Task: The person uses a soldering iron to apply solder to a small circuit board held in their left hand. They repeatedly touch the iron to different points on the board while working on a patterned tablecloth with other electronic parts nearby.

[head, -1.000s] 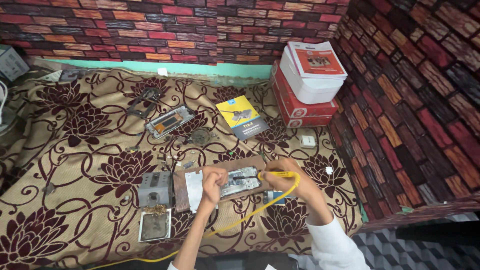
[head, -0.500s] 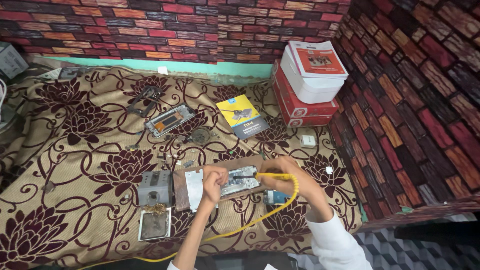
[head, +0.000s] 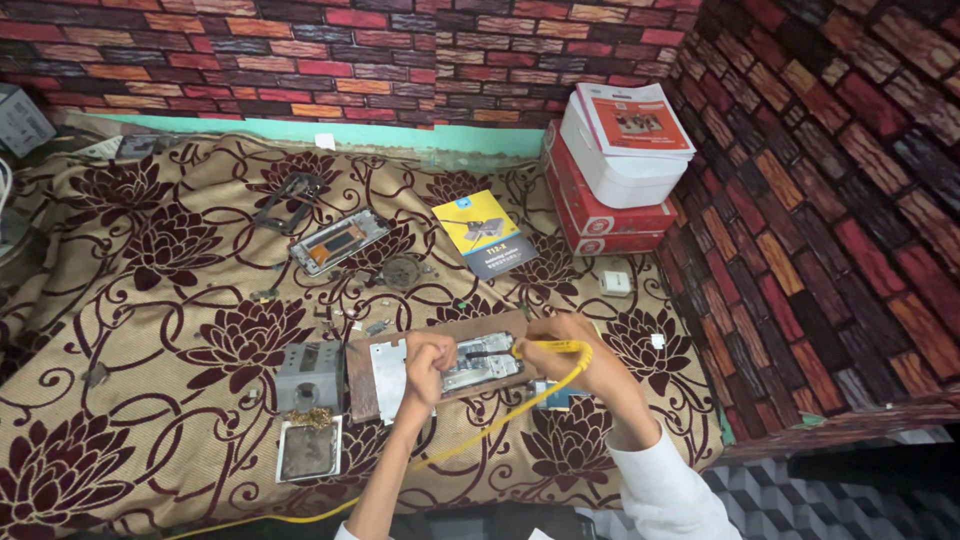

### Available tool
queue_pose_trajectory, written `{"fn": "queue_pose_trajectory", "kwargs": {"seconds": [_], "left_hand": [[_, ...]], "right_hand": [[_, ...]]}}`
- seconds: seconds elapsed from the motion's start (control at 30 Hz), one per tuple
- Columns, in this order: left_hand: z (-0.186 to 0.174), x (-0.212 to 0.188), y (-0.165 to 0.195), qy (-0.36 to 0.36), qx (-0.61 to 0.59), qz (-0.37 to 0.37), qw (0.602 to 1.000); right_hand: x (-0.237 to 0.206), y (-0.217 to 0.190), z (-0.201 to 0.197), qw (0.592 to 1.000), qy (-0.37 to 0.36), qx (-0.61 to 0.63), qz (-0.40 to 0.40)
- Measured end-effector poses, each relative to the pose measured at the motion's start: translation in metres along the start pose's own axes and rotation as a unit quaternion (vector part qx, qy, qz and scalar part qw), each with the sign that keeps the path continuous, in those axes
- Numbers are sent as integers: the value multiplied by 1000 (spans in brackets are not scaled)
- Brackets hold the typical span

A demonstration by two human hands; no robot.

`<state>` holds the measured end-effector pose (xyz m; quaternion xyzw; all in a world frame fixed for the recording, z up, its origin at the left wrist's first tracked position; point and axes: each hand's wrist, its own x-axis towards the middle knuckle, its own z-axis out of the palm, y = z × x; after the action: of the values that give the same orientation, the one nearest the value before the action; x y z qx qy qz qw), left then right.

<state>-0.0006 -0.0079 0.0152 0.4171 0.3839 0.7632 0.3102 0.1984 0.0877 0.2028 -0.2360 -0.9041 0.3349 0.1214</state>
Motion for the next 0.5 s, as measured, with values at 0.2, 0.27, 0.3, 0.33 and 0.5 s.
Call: {"fn": "queue_pose_trajectory", "kwargs": {"seconds": [0.2, 0.27, 0.3, 0.33, 0.5], "left_hand": [[-1, 0, -2, -3, 12, 5, 1000], [-1, -1, -3, 0, 5, 7, 1000], [-1, -1, -3, 1, 2, 8, 1000], [-1, -1, -4, 0, 3, 9, 1000], [-2, 0, -8, -1, -2, 8, 1000]], "right_hand": [[-2, -3, -6, 999, -31, -4, -29], [-4, -4, -6, 993, -2, -4, -119], [-5, -4, -7, 986, 13, -4, -165], [-5, -5, -7, 988, 7, 2, -152], [-5, -7, -7, 999, -45, 2, -28]]}}
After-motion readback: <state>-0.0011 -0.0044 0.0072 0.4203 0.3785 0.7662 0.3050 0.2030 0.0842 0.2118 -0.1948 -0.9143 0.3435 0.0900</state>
